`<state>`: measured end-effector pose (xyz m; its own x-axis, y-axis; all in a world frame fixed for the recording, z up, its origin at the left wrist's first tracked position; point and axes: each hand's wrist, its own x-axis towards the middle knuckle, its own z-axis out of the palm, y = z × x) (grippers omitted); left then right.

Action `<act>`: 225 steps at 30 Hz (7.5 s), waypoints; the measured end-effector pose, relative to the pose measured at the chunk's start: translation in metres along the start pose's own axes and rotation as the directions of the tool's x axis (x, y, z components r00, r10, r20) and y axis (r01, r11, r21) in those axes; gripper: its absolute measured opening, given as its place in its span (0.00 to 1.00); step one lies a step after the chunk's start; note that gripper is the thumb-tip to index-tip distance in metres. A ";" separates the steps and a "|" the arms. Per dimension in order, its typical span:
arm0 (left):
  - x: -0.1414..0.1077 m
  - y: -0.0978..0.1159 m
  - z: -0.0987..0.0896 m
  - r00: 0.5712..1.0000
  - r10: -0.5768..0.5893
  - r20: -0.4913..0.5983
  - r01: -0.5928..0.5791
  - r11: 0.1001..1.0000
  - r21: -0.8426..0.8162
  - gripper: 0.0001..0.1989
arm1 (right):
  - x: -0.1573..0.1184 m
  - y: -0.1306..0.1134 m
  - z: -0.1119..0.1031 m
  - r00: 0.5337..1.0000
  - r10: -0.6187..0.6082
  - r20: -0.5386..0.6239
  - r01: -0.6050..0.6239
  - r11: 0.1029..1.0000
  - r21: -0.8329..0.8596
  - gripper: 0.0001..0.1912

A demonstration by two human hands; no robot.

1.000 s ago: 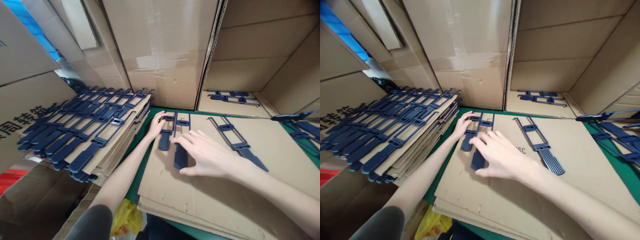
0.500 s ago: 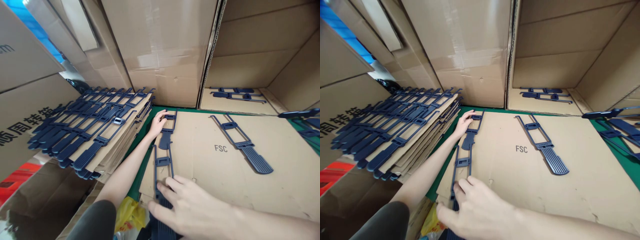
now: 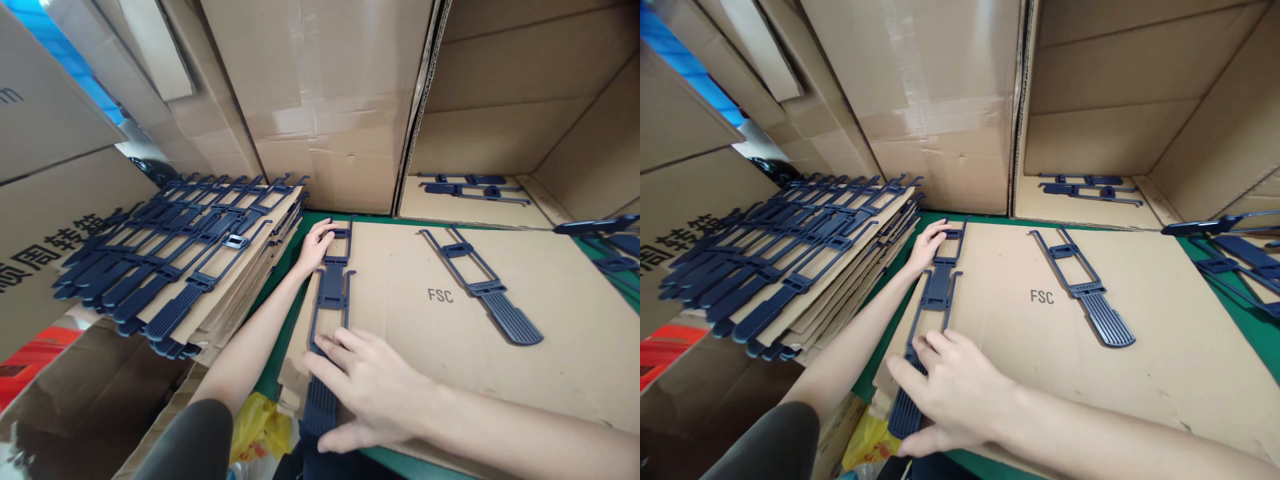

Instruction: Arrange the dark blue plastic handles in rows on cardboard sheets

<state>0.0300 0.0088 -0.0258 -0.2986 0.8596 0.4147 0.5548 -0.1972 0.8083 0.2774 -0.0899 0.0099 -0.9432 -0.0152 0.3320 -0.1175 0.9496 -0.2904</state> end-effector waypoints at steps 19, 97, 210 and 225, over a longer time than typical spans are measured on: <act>0.005 0.006 -0.012 0.995 -0.095 -0.012 0.090 0.972 -0.217 0.23 | 0.003 0.060 -0.105 0.916 0.400 0.024 -0.365 0.857 -0.364 0.15; -0.038 0.084 -0.004 0.831 0.083 0.550 -0.463 0.651 0.601 0.23 | -0.002 0.123 -0.046 0.928 0.342 -0.150 -0.372 0.872 -0.317 0.15; -0.038 0.078 -0.009 0.789 0.086 0.609 -0.525 0.610 0.594 0.36 | -0.005 0.122 -0.043 0.859 0.503 -0.090 -0.511 0.839 -0.189 0.19; -0.035 0.080 -0.013 0.787 0.131 0.603 -0.511 0.687 0.517 0.34 | 0.002 0.115 -0.057 0.924 0.301 -0.237 -0.360 0.893 -0.271 0.15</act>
<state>0.0747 -0.0432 0.0300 0.3057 0.9348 0.1806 0.9353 -0.3304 0.1270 0.2798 0.0373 0.0285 -0.8329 0.3460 0.4320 0.3193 0.9379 -0.1356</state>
